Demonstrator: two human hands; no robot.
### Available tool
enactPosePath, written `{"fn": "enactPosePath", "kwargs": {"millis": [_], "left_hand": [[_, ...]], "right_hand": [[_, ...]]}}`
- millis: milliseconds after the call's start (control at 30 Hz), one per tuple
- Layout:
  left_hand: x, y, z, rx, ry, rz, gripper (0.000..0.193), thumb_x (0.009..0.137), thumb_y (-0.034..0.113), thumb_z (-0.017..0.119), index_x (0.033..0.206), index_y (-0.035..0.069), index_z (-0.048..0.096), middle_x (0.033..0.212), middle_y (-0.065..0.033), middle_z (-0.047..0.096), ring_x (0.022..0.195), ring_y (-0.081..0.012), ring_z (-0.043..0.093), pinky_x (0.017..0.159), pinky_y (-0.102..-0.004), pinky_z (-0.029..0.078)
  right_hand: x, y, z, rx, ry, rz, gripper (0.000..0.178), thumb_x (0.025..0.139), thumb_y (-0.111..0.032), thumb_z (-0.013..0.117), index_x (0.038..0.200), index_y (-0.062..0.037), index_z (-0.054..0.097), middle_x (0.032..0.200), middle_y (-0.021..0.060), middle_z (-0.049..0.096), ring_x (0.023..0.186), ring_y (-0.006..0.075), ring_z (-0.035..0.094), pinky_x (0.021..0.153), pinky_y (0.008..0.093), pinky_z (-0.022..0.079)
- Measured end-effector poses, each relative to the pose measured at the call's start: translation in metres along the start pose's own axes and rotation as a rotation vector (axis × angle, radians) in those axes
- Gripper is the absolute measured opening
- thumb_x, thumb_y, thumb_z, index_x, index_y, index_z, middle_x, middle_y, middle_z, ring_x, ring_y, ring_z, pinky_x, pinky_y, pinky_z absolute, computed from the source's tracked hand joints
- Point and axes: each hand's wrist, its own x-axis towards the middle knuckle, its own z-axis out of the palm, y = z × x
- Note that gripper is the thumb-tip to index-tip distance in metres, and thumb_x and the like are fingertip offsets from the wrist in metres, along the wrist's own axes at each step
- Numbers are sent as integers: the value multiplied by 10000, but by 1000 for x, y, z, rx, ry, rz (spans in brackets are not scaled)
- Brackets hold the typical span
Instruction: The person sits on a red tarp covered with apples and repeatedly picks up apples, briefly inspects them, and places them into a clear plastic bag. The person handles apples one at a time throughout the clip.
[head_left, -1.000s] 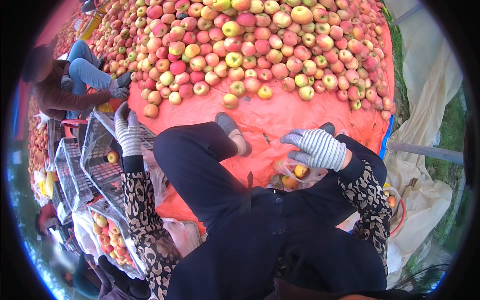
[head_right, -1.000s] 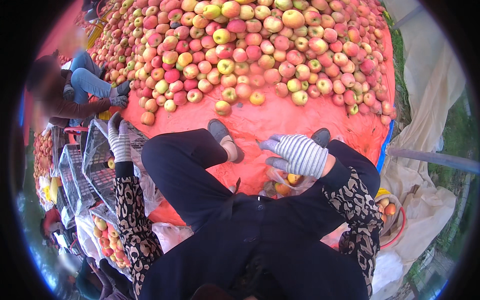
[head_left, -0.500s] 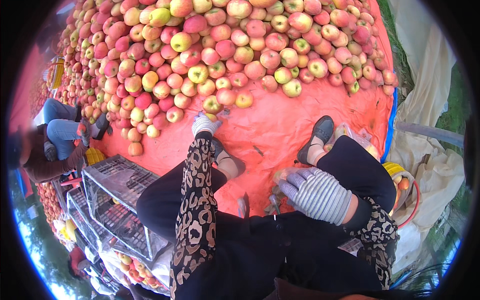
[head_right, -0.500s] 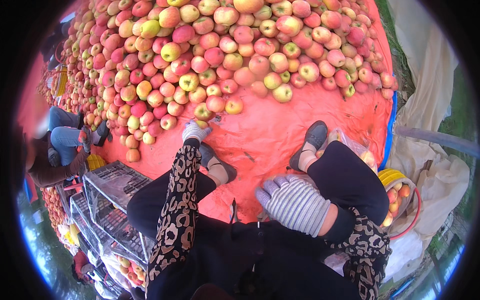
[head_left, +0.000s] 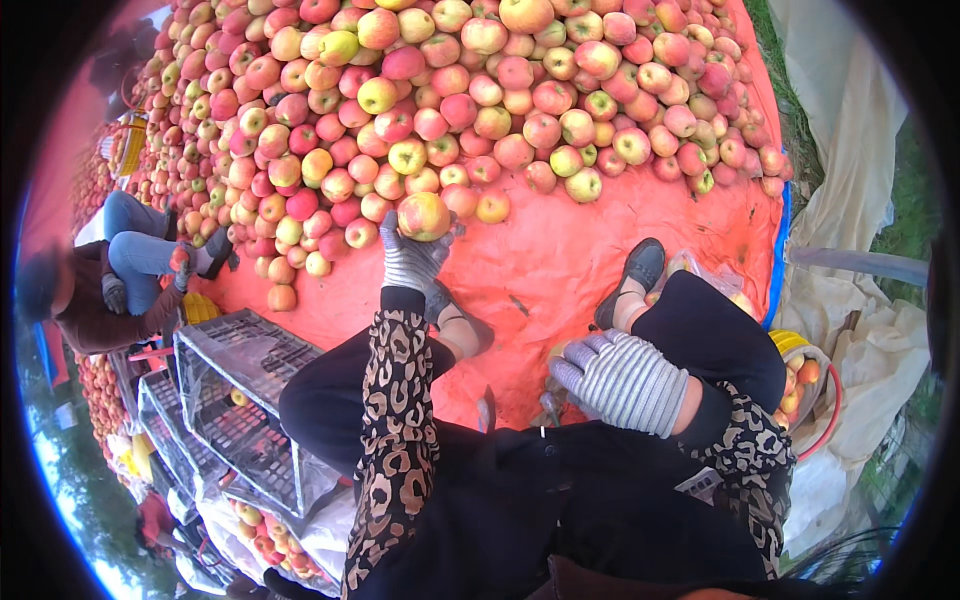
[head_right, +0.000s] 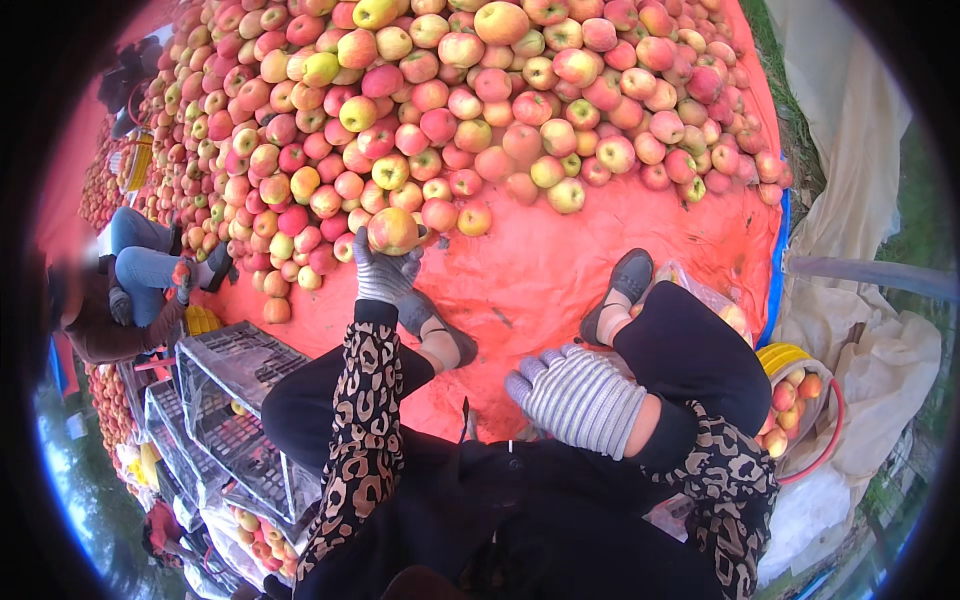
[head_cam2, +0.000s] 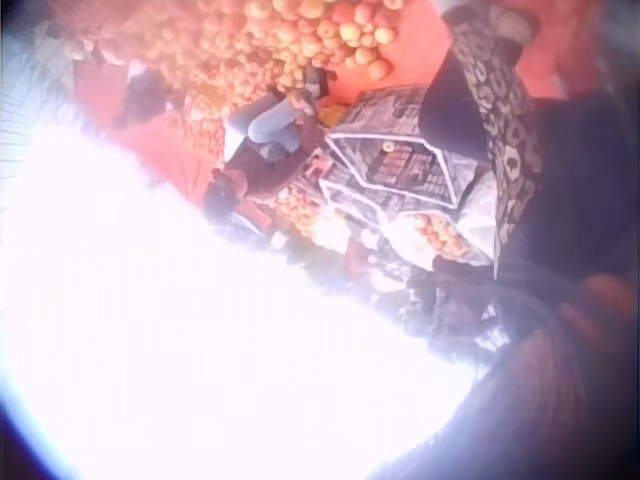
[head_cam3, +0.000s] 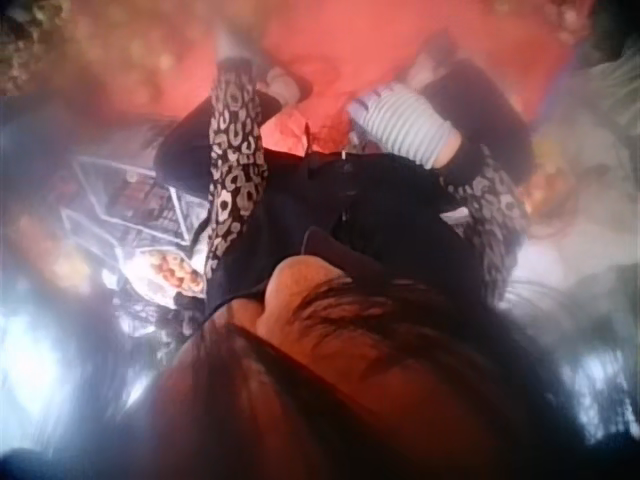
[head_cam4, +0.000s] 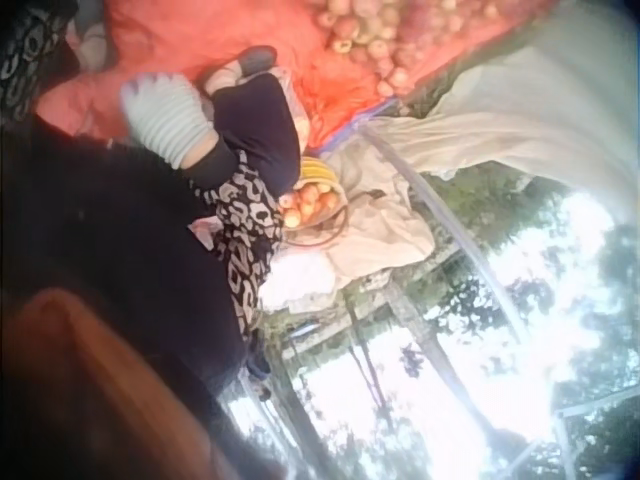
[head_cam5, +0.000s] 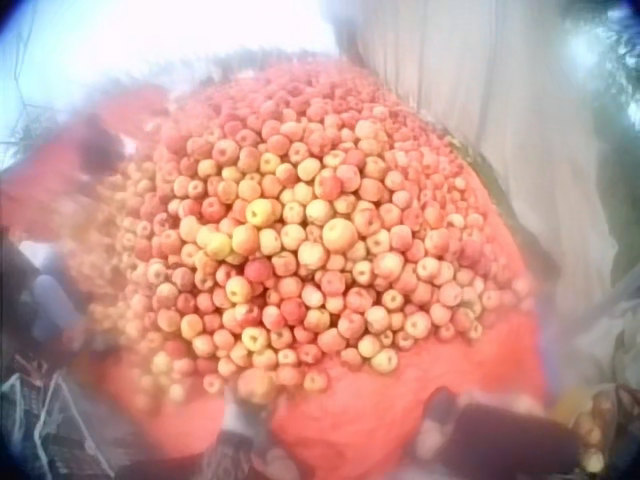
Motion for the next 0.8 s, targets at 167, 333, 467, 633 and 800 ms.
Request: {"fn": "enactPosePath", "kwargs": {"millis": [167,333,467,633,800], "left_hand": [[-46,-8,36,-134,-369,101,899,753,678,580,1376,77,337,1381,-184,377,1253,-447,383,762,-494,558],[-75,-21,56,317,-254,413,684,798,306,688,1373,149,353,1269,-126,445,1104,-314,523,769,-440,556],[-115,-7,57,708,-177,621,734,762,96,719,1386,103,333,1246,-117,449,1057,-257,545,753,-380,568],[-214,66,42,797,149,990,644,776,103,698,1331,41,378,1162,-116,508,955,-217,577,669,-305,563],[-288,163,-104,941,1008,1311,617,771,62,720,1295,34,397,1108,-108,549,856,-202,577,752,-300,516]], "right_hand": [[6,3,-3,-43,11,-3,258,759,-165,602,960,-11,551,856,137,598,820,295,623,699,400,504],[11,0,3,-71,-2,26,227,781,-177,587,935,-11,569,861,155,604,793,306,625,683,411,505],[8,-3,2,-85,31,-15,287,776,-218,608,968,-8,568,867,150,607,791,302,626,683,415,504],[8,-4,5,-104,24,-27,327,769,-252,629,988,-17,567,861,142,609,790,297,623,689,411,501],[4,-8,11,-118,18,-25,292,769,-238,625,963,-28,564,847,137,607,800,297,618,708,409,497]]}}
